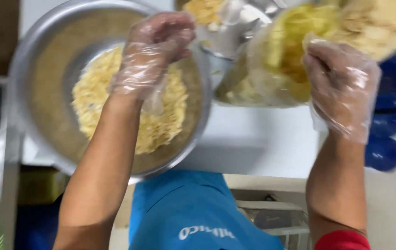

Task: The person sorts through a bowl of dried banana chips by hand, picking out specific pieces and placing them into a bag.

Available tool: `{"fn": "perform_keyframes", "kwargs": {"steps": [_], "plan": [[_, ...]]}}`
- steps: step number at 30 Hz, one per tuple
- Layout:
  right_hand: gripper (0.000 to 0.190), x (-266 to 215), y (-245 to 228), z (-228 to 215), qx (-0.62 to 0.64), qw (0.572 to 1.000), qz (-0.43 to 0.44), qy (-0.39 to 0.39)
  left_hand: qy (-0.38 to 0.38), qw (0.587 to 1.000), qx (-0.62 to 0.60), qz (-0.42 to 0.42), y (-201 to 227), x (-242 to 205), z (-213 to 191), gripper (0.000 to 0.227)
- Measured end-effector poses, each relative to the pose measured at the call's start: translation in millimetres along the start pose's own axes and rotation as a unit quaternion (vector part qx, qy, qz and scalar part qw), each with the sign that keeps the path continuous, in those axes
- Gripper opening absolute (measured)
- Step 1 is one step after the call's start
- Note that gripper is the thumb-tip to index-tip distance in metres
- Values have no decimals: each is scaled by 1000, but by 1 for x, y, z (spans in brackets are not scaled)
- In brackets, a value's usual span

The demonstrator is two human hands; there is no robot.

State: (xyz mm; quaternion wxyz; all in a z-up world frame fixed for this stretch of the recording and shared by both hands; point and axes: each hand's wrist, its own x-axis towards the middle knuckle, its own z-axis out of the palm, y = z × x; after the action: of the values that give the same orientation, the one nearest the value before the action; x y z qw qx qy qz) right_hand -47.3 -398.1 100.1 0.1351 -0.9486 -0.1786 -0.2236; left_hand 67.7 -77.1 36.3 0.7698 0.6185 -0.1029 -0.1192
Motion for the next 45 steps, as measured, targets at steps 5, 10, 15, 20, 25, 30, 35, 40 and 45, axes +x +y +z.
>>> {"fn": "perform_keyframes", "kwargs": {"steps": [5, 10, 15, 20, 25, 30, 35, 40, 45], "plan": [[16, 22, -75, 86, 248, 965, 8, -86, 315, 919, -173, -163, -57, -83, -156, 27], [23, 49, -130, 233, 515, 817, 174, -192, 411, 883, -31, -227, -94, -159, -206, 22], [47, 29, -111, 405, 342, 896, 47, -278, 381, 888, 73, -246, -169, -186, -248, 19], [55, 48, -120, 495, 15, 972, -30, -235, 260, 862, 287, -326, -190, -167, -277, 42], [77, 95, -212, 448, -15, 912, 92, -399, 192, 833, 429, -293, -211, -132, -295, 48], [62, 27, -186, 514, 29, 869, -33, -493, 146, 827, 502, -206, -208, -103, -307, 43], [42, 28, -152, 507, 76, 923, 31, -375, 79, 778, 607, -143, -242, -78, -315, 37], [26, 42, -134, 516, 125, 954, 76, -261, -34, 756, 619, -211, -137, -37, -276, 50], [25, 63, -138, 551, 152, 973, 11, -175, -144, 696, 602, -363, -126, -25, -259, 86]]}}
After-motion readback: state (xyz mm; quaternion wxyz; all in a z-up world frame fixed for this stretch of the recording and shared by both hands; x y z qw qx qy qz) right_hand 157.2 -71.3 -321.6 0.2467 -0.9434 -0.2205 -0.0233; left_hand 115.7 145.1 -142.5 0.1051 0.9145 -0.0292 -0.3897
